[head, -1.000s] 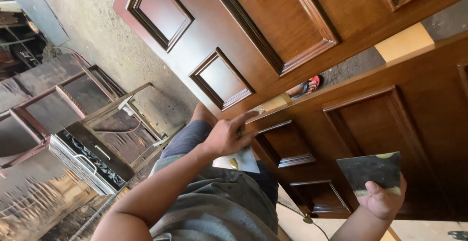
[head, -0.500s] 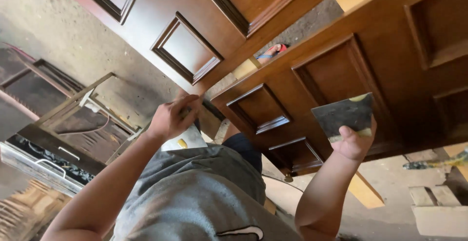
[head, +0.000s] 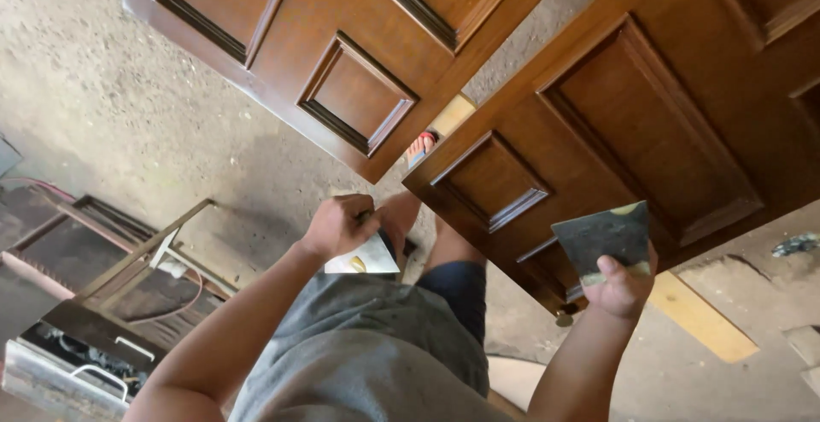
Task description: Applying wood putty to door panels and sanding the surfaces to prepare them for finishing.
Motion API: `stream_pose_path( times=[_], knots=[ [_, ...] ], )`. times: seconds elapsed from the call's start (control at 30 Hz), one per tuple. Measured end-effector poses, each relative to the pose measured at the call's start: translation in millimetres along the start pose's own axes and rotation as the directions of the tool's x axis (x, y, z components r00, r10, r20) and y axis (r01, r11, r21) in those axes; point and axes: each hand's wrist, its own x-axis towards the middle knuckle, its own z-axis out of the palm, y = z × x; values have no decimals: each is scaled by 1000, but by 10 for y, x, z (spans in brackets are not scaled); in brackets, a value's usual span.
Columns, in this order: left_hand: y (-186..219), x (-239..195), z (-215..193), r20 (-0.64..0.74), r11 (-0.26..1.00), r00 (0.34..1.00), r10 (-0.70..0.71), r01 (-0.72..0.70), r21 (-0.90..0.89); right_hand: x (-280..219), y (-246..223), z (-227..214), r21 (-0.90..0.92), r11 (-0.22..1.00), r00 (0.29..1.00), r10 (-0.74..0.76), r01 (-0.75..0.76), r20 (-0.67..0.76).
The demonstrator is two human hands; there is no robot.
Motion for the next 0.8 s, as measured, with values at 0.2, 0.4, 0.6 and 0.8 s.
stream_pose_path(
  times=[0.2,0.4,0.6,0.8],
  knots=[
    [93,-71,218,-27,995,999,-22,19,-94,-108,-32,725,-100,993,992,-50,61,112],
    [391,-55,649,-30,987,999,14,-18,-158,54,-149,940,-21,999,985,50,-48,166],
    [433,-243,1269,-68,988,986,-151,150,-21,268,-150,246,-4,998,971,58,-59,230],
    [875,-621,1824,-120,877,871,-476,461,-133,396,-343,-752,-51,989,947,148,-139,287]
  ],
)
